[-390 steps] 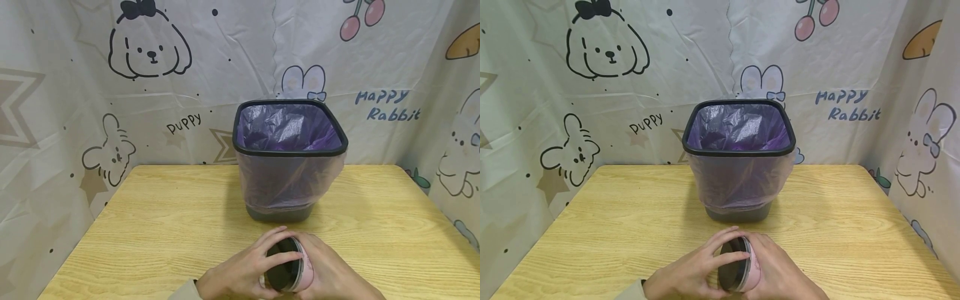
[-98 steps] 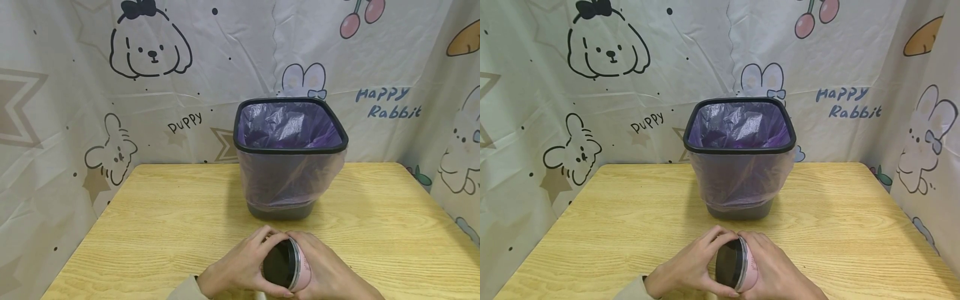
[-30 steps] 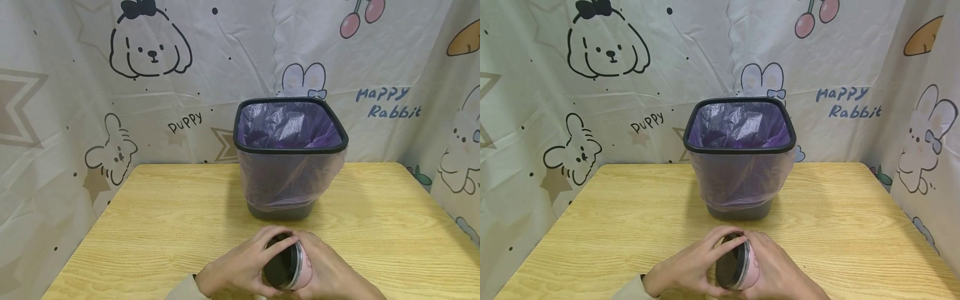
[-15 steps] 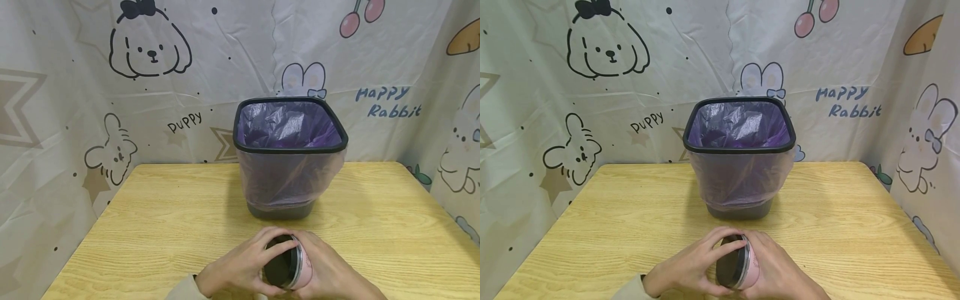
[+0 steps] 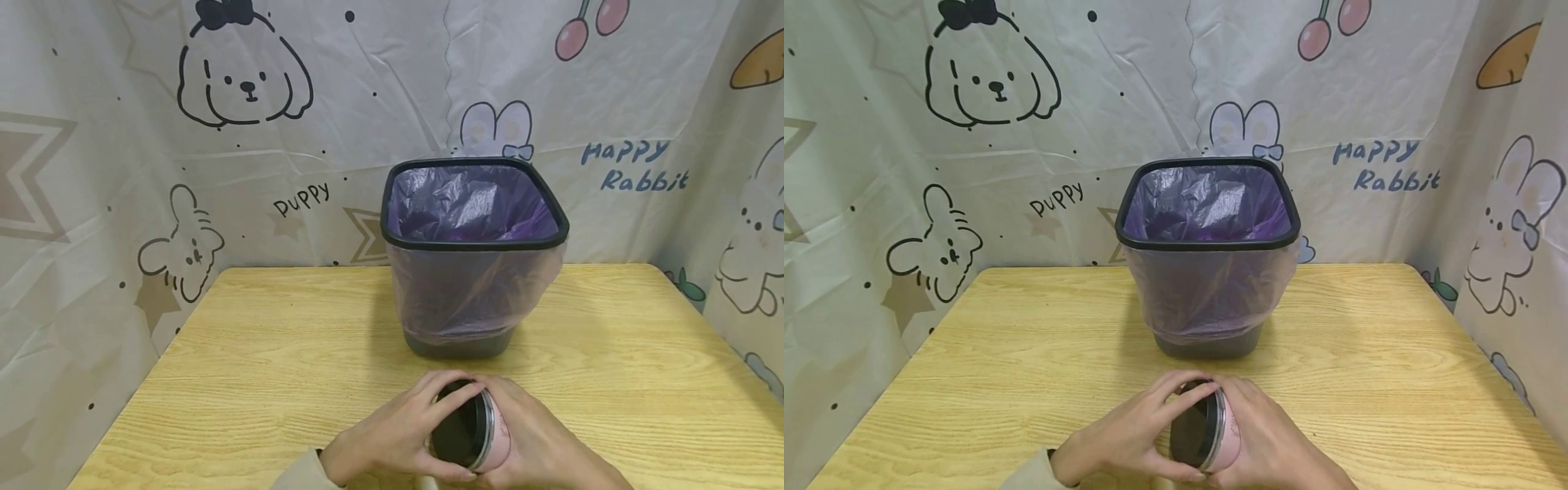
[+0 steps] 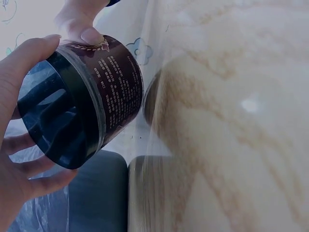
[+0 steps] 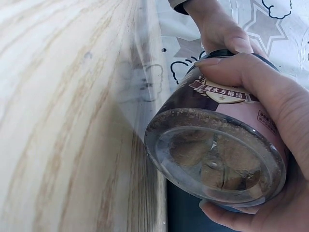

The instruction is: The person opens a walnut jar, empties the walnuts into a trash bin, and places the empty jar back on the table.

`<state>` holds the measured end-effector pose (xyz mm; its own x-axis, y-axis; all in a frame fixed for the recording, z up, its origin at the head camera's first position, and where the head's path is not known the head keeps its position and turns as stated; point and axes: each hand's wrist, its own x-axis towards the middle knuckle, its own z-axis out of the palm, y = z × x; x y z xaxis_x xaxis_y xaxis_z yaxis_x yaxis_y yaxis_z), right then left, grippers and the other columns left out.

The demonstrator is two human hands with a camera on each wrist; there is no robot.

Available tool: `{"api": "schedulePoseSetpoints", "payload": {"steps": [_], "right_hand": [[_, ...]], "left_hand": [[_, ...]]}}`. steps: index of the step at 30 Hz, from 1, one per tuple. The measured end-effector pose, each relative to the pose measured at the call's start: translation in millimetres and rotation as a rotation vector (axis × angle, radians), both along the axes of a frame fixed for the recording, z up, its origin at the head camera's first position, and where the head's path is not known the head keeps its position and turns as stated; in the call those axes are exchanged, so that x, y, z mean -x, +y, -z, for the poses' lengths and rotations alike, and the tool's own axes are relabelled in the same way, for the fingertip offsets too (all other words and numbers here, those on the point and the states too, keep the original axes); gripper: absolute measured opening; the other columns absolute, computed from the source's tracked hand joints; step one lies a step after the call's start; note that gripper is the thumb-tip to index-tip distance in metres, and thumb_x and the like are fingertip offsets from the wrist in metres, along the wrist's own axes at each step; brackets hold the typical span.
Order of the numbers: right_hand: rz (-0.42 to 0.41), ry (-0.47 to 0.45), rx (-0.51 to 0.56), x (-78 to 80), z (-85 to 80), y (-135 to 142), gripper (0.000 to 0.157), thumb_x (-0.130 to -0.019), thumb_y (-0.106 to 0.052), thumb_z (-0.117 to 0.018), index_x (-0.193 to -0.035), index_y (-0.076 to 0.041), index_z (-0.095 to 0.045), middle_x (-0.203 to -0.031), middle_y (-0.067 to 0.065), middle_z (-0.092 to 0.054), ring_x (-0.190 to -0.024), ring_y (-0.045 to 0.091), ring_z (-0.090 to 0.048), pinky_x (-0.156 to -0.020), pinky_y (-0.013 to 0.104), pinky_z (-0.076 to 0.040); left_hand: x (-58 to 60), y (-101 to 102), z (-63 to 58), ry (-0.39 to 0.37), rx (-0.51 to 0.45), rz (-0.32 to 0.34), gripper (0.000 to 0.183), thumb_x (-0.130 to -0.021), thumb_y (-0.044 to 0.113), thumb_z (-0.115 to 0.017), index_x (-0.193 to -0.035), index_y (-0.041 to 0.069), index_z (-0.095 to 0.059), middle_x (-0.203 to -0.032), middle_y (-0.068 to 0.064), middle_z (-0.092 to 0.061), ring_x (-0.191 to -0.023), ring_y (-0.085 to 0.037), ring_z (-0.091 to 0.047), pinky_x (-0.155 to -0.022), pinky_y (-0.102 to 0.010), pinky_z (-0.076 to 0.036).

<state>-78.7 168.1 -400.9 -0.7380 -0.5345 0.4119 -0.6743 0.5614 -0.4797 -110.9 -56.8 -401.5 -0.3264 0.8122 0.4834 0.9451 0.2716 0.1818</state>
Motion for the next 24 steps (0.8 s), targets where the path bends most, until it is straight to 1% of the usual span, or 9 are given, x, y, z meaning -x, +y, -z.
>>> {"api": "schedulePoseSetpoints", "payload": {"steps": [3,6,8,11,14,16,19,21,24], "right_hand": [[-0.008,0.011,0.005,-0.1,0.4,0.1,0.094,-0.059,-0.058,-0.085,-0.137,-0.024,-0.045,-0.123,-0.019,-0.052,-0.104,0.008,-0.057,-0.083,0.031,-0.052],[-0.010,0.017,0.008,-0.5,1.0,0.2,0.094,-0.059,-0.057,-0.086,-0.137,-0.023,-0.045,-0.123,-0.017,-0.052,-0.103,0.008,-0.056,-0.082,0.032,-0.052],[-0.009,0.011,0.007,-0.7,1.1,0.2,0.095,-0.059,-0.056,-0.086,-0.138,-0.023,-0.045,-0.124,-0.017,-0.053,-0.104,0.008,-0.056,-0.083,0.032,-0.052],[0.004,-0.005,0.004,-0.5,1.1,-0.2,0.096,-0.058,-0.055,-0.087,-0.138,-0.024,-0.045,-0.125,-0.016,-0.054,-0.107,0.005,-0.055,-0.086,0.032,-0.052],[0.022,-0.003,-0.008,-0.9,0.7,-0.4,0.102,-0.054,-0.051,-0.090,-0.141,-0.026,-0.043,-0.127,-0.014,-0.054,-0.110,0.004,-0.054,-0.087,0.032,-0.051],[0.027,0.008,-0.014,-1.3,0.0,-0.6,0.105,-0.053,-0.049,-0.091,-0.142,-0.026,-0.041,-0.128,-0.014,-0.053,-0.109,0.006,-0.054,-0.086,0.033,-0.052],[0.041,0.020,-0.028,-2.2,-0.5,-0.9,0.108,-0.054,-0.053,-0.089,-0.144,-0.028,-0.037,-0.130,-0.014,-0.051,-0.110,0.007,-0.054,-0.085,0.033,-0.052],[0.041,0.019,-0.029,-2.4,-0.7,-1.0,0.106,-0.055,-0.056,-0.088,-0.144,-0.028,-0.037,-0.130,-0.014,-0.051,-0.111,0.008,-0.054,-0.086,0.034,-0.052],[0.039,0.007,-0.025,-2.6,-0.4,-0.5,0.105,-0.056,-0.056,-0.087,-0.144,-0.027,-0.038,-0.131,-0.013,-0.051,-0.111,0.008,-0.054,-0.086,0.034,-0.052]], "left_hand": [[0.3,-0.2,0.3,-0.005,0.008,-0.006,0.107,-0.072,0.055,-0.079,-0.152,0.010,-0.025,-0.147,-0.008,-0.033,-0.133,-0.016,-0.035,-0.107,-0.024,-0.034],[1.1,-0.3,-0.1,0.003,0.004,0.009,0.109,-0.070,0.057,-0.079,-0.152,0.010,-0.025,-0.147,-0.009,-0.033,-0.134,-0.017,-0.034,-0.109,-0.025,-0.032],[2.2,-0.7,-1.2,0.013,-0.002,0.034,0.110,-0.069,0.057,-0.080,-0.151,0.009,-0.026,-0.147,-0.010,-0.031,-0.135,-0.019,-0.032,-0.111,-0.027,-0.030],[4.5,-2.0,-4.1,0.020,-0.014,0.088,0.109,-0.068,0.051,-0.082,-0.150,0.007,-0.026,-0.148,-0.011,-0.030,-0.137,-0.022,-0.030,-0.112,-0.030,-0.028],[6.1,-4.6,-7.3,-0.023,-0.017,0.134,0.107,-0.067,0.041,-0.085,-0.149,0.007,-0.027,-0.149,-0.011,-0.029,-0.137,-0.021,-0.030,-0.112,-0.030,-0.028],[6.5,-6.2,-8.6,-0.060,-0.016,0.147,0.106,-0.066,0.037,-0.087,-0.149,0.008,-0.028,-0.149,-0.010,-0.030,-0.137,-0.020,-0.031,-0.111,-0.028,-0.029],[6.7,-7.9,-9.1,-0.087,-0.014,0.143,0.105,-0.065,0.037,-0.089,-0.148,0.009,-0.030,-0.149,-0.009,-0.032,-0.136,-0.018,-0.033,-0.110,-0.026,-0.031],[6.6,-8.0,-8.5,-0.078,-0.012,0.128,0.105,-0.065,0.041,-0.089,-0.147,0.010,-0.031,-0.148,-0.009,-0.033,-0.136,-0.017,-0.034,-0.110,-0.026,-0.031],[6.2,-7.4,-7.2,-0.065,-0.009,0.101,0.108,-0.064,0.046,-0.088,-0.148,0.009,-0.031,-0.147,-0.009,-0.034,-0.136,-0.017,-0.034,-0.110,-0.025,-0.031]]}}
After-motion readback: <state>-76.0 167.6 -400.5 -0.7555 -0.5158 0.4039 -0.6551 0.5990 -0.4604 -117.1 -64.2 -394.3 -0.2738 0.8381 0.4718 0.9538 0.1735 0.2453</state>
